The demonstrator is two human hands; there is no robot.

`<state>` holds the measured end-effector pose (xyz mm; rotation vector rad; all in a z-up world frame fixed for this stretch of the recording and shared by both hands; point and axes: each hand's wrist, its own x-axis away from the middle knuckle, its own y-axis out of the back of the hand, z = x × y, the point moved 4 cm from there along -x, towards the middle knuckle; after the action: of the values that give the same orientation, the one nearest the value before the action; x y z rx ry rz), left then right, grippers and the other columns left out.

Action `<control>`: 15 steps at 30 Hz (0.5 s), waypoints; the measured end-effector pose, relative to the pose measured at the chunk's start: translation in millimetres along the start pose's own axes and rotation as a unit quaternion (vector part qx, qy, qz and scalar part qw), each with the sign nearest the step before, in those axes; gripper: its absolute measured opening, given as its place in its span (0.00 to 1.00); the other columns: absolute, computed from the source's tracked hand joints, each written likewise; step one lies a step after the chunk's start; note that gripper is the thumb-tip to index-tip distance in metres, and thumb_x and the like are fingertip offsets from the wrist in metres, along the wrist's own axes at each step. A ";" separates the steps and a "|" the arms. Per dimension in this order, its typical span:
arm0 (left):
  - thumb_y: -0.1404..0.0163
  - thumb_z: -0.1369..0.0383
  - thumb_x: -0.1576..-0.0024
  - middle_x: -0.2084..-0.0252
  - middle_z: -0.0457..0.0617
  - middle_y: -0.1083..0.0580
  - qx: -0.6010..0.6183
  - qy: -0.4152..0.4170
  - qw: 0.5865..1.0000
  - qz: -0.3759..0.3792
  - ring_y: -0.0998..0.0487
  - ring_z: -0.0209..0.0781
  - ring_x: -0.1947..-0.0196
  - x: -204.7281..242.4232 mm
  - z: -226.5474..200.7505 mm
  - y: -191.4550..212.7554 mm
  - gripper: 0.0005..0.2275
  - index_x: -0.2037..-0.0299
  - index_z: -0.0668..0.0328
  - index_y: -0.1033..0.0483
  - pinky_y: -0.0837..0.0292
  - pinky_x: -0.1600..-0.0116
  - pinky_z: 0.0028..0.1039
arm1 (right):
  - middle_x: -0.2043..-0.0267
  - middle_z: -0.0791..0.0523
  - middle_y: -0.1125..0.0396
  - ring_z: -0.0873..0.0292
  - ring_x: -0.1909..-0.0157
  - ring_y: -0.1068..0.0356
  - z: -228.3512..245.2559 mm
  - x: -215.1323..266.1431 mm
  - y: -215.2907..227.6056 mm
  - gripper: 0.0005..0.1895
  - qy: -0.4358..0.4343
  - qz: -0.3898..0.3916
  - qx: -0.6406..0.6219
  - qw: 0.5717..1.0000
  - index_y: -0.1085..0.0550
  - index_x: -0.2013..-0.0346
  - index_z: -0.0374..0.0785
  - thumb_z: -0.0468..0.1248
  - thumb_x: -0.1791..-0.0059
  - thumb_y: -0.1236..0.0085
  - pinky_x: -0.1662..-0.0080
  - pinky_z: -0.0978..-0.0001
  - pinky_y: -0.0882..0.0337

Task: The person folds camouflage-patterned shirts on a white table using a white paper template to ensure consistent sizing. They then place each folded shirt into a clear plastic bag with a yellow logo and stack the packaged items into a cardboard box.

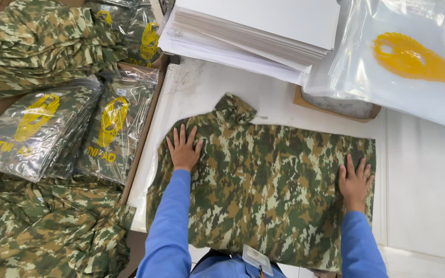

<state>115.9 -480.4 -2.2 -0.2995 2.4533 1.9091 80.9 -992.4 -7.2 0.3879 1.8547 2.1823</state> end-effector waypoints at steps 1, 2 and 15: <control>0.75 0.51 0.43 0.37 0.48 0.57 -0.019 0.016 1.000 0.017 0.61 0.51 0.37 -10.8 1.2 -6.5 0.20 0.40 0.34 0.57 0.68 0.39 0.54 | 0.34 0.53 0.64 0.49 0.34 0.68 3.0 -11.4 -2.4 0.25 0.004 0.004 -0.015 1.000 0.53 0.40 0.67 0.60 0.51 0.83 0.39 0.48 0.68; 0.77 0.49 0.44 0.36 0.47 0.60 -0.037 0.031 0.998 0.035 0.63 0.49 0.36 -20.6 3.0 -12.3 0.21 0.40 0.32 0.59 0.72 0.39 0.56 | 0.34 0.53 0.65 0.48 0.34 0.69 6.2 -21.6 -4.4 0.25 0.008 0.008 -0.030 0.999 0.53 0.40 0.67 0.61 0.51 0.83 0.39 0.46 0.68; 0.79 0.48 0.48 0.37 0.52 0.64 -0.086 0.078 0.992 -0.058 0.66 0.48 0.37 203.6 7.4 32.7 0.27 0.39 0.42 0.64 0.74 0.39 0.44 | 0.49 0.49 0.45 0.48 0.49 0.44 210.7 34.0 116.3 0.15 0.462 -0.181 -0.190 0.847 0.38 0.52 0.39 0.31 0.53 0.59 0.39 0.46 0.47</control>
<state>-90.0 -493.9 0.5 -0.6017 2.3034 2.1249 122.8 -804.7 141.3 -1.1899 1.5322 2.5394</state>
